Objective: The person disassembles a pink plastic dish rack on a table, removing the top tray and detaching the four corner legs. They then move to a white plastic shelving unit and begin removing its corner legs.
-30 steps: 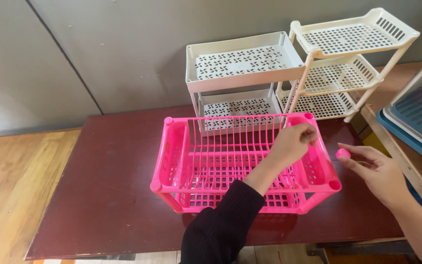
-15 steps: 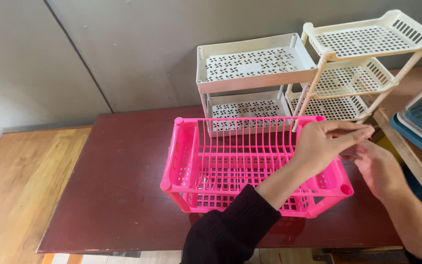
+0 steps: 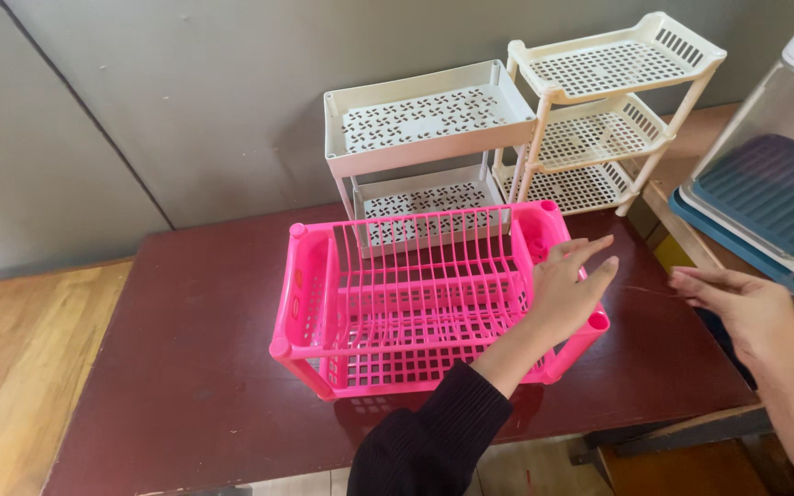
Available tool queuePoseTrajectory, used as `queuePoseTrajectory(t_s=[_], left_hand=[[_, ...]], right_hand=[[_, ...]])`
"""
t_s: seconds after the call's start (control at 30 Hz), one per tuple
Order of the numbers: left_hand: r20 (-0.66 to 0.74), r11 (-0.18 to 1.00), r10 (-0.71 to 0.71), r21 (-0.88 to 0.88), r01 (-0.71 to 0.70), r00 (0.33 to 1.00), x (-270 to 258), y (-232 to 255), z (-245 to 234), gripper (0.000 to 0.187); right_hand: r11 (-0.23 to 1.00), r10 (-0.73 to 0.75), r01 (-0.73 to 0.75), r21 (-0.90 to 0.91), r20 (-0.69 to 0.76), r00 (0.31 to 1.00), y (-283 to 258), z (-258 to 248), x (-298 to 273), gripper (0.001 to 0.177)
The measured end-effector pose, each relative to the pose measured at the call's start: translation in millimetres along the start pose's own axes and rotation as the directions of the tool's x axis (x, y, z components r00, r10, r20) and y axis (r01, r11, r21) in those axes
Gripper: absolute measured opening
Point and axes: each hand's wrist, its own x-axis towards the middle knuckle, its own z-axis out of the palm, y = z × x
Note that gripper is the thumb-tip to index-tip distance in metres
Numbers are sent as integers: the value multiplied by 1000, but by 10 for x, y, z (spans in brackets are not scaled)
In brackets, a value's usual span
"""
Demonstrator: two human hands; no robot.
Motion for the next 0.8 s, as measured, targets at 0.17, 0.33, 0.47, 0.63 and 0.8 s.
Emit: queuePoseTrajectory(t_s=[0.17, 0.33, 0.47, 0.63, 0.8], left_hand=[[-51, 990, -10, 139, 17, 999, -239, 47, -90, 39], [-110, 968, 68, 249, -39, 992, -394, -102, -141, 43], [-109, 936, 161, 332, -117, 981, -446, -227, -228, 44], [25, 847, 135, 516, -129, 991, -581, -227, -394, 48], [136, 764, 81, 627, -149, 987, -663, -183, -491, 64]], right_hand=[[793, -90, -66, -606, -223, 971, 540, -517, 117, 18], [717, -55, 43, -695, 4, 998, 1050, -687, 400, 105], [988, 57, -47, -149, 65, 996, 974, -518, 364, 98], [987, 109, -109, -120, -6, 994, 428, -78, 118, 54], [993, 90, -84, -78, 82, 993, -61, 413, -30, 48]])
